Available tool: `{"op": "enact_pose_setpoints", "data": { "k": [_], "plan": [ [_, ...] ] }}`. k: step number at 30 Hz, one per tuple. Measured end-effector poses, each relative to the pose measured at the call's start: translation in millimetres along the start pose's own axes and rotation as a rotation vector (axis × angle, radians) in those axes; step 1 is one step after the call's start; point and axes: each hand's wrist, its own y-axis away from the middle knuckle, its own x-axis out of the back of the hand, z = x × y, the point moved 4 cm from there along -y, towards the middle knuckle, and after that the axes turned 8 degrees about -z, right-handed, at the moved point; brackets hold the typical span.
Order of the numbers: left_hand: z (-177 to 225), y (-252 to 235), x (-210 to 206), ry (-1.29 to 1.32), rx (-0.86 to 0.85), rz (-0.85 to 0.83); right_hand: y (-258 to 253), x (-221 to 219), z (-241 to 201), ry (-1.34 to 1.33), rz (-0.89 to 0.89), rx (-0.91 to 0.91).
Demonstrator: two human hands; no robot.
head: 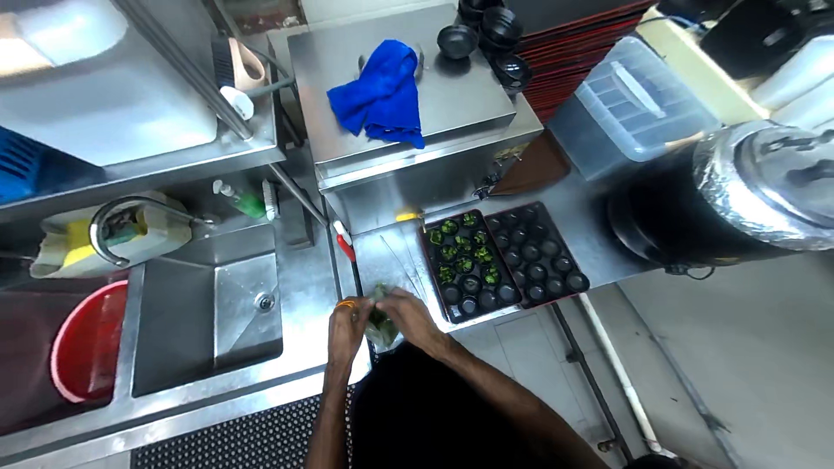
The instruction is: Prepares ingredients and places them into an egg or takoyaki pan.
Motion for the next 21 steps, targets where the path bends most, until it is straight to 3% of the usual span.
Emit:
{"op": "enact_pose_setpoints", "data": {
  "k": [5, 8, 11, 15, 21],
  "plan": [
    [-7.1, -3.8, 3.5, 0.105, -0.010, -0.080, 1.1, -8.4, 3.4, -0.126, 0.030, -0.030],
    [-12.6, -0.6, 9.8, 0.109, 0.019, 0.033, 7.0, -9.9, -1.7, -0.005, -0.006, -0.100],
    [-4.5, 3.6, 10.5, 0.052, -0.023, 0.168, 1.9, -12.7, -2.6, -0.027, 0.029, -0.029],
    [5.3, 4.2, -5.8, 0.012, -0.150, 0.127, -2.3, -12.7, 3.0, -0.175, 0.012, 0.050],
    [-23.2, -5.9, 4.4, 0.263, 0.097, 0.097, -5.6, -12.6, 11.0, -0.270, 0.058, -0.018]
  ]
}}
